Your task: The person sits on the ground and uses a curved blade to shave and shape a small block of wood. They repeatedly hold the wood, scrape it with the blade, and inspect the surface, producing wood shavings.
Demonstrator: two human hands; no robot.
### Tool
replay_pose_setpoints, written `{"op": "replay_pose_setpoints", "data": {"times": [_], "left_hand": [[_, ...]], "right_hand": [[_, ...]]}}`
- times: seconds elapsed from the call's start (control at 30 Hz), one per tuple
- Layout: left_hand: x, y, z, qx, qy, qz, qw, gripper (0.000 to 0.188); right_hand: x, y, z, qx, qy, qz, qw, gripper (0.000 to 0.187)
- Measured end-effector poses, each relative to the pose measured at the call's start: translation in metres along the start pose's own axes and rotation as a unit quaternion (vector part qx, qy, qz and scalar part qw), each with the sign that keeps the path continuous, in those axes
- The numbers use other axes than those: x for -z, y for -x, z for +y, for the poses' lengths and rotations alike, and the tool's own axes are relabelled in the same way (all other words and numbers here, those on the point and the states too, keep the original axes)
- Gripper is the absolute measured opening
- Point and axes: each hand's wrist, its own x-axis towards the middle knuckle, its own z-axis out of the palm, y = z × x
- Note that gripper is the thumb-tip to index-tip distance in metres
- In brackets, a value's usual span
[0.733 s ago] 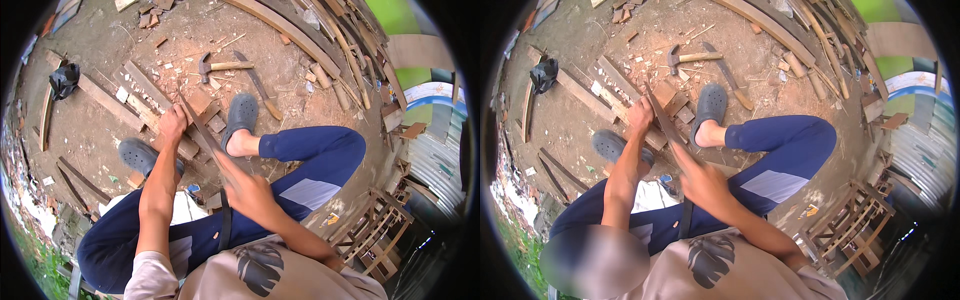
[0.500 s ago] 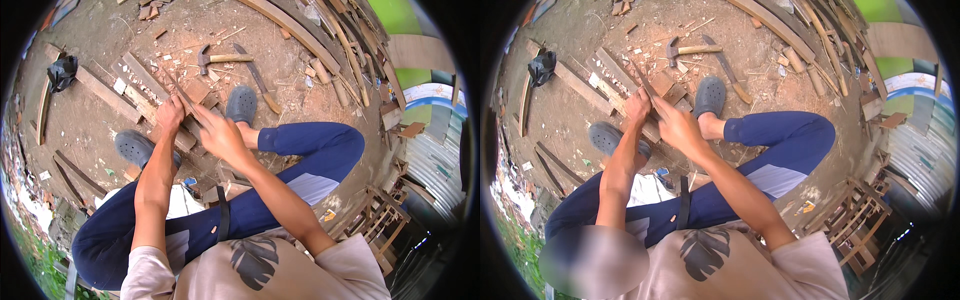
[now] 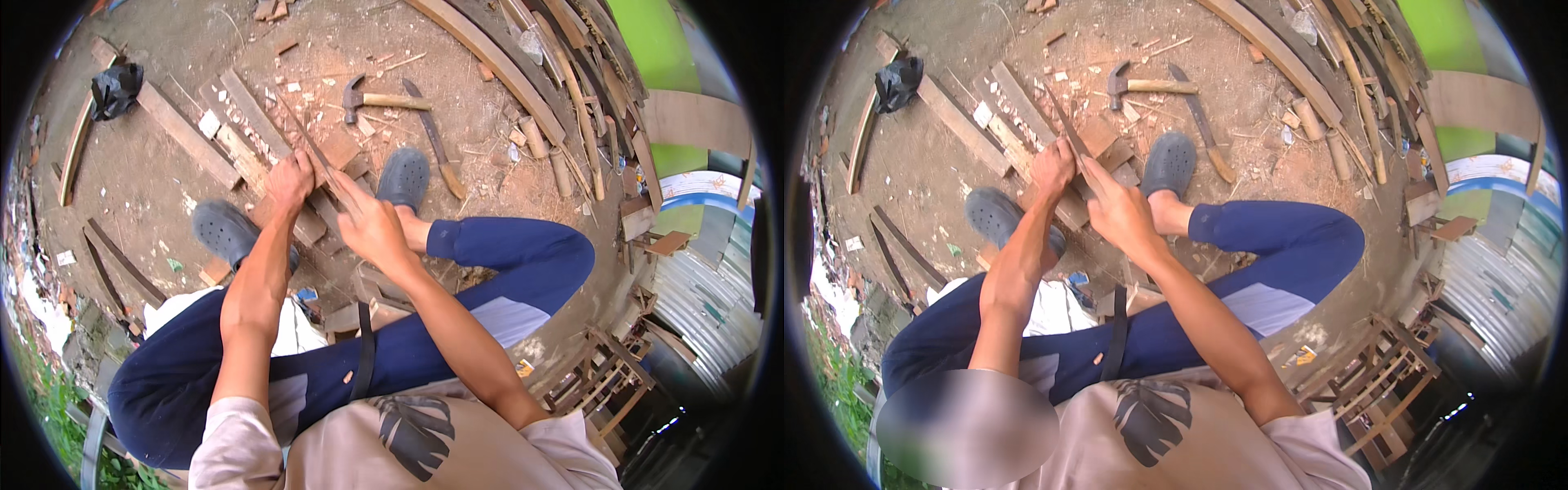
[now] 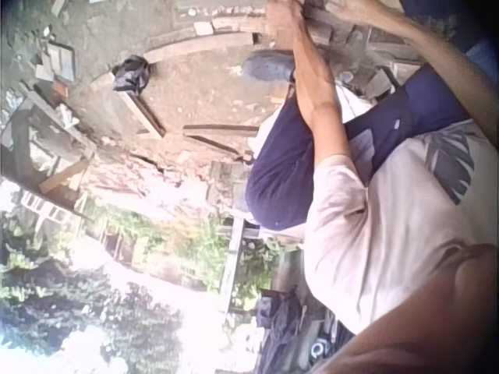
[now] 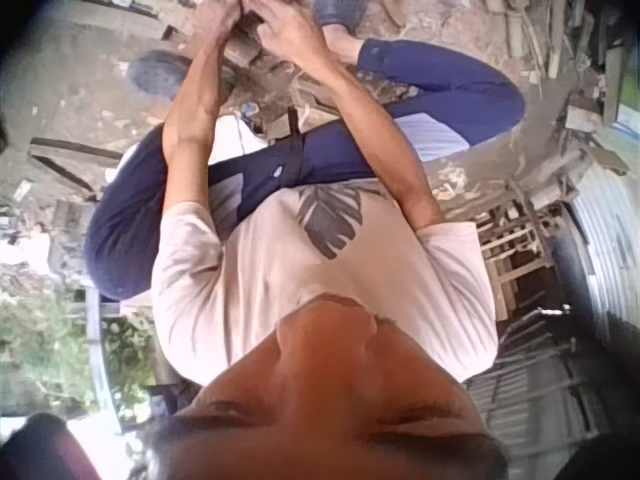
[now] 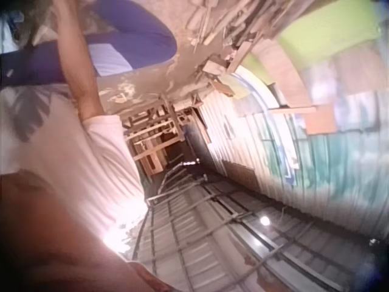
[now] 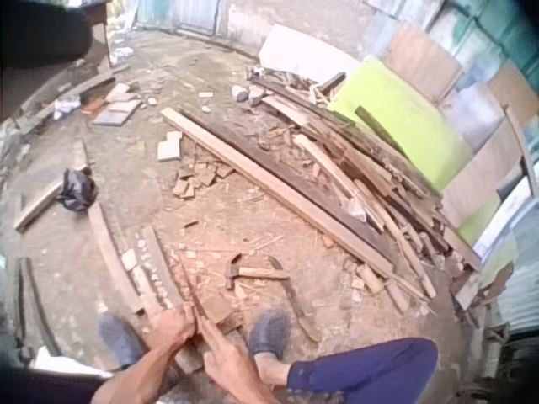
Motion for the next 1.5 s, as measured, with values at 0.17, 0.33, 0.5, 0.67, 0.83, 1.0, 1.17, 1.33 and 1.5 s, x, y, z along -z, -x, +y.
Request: {"op": "replay_pose_setpoints", "data": {"times": [0.17,0.33,0.5,0.67,0.83,1.0,1.17,1.33,1.5], "left_hand": [[-0.002,-0.007,-0.006,0.037,0.005,0.021,0.999,0.061],[0.002,-0.002,0.001,0.04,0.019,-0.016,0.999,0.06],[-0.006,-0.002,-0.014,0.059,0.024,0.008,0.998,0.059],[-0.005,-0.004,-0.01,0.032,0.032,0.028,0.999,0.057],[-0.002,-0.002,-0.004,0.024,0.044,0.028,0.998,0.057],[0.01,0.003,-0.001,0.051,0.036,0.022,0.998,0.061],[0.019,0.007,-0.009,-0.028,0.05,-0.043,0.997,0.079],[0.038,0.005,-0.016,-0.106,0.069,-0.134,0.983,0.104],[0.028,0.019,-0.011,-0.085,0.045,-0.095,0.991,0.1]], "right_hand": [[0.052,0.106,-0.013,0.021,-0.01,0.001,1.0,0.068],[0.0,0.002,0.022,-0.005,-0.046,-0.008,0.999,0.07],[0.036,0.076,-0.01,-0.013,-0.003,-0.013,1.0,0.066],[0.023,0.051,0.032,0.085,0.016,0.016,0.996,0.062],[-0.012,0.002,0.044,0.049,-0.064,0.018,0.997,0.068],[0.056,0.086,-0.027,0.052,0.068,-0.01,0.996,0.069],[0.121,0.164,-0.035,-0.082,-0.028,0.049,0.995,0.06],[0.141,0.165,-0.011,-0.031,-0.068,0.147,0.986,0.056],[0.133,0.122,-0.005,-0.066,-0.216,0.155,0.962,0.055]]}}
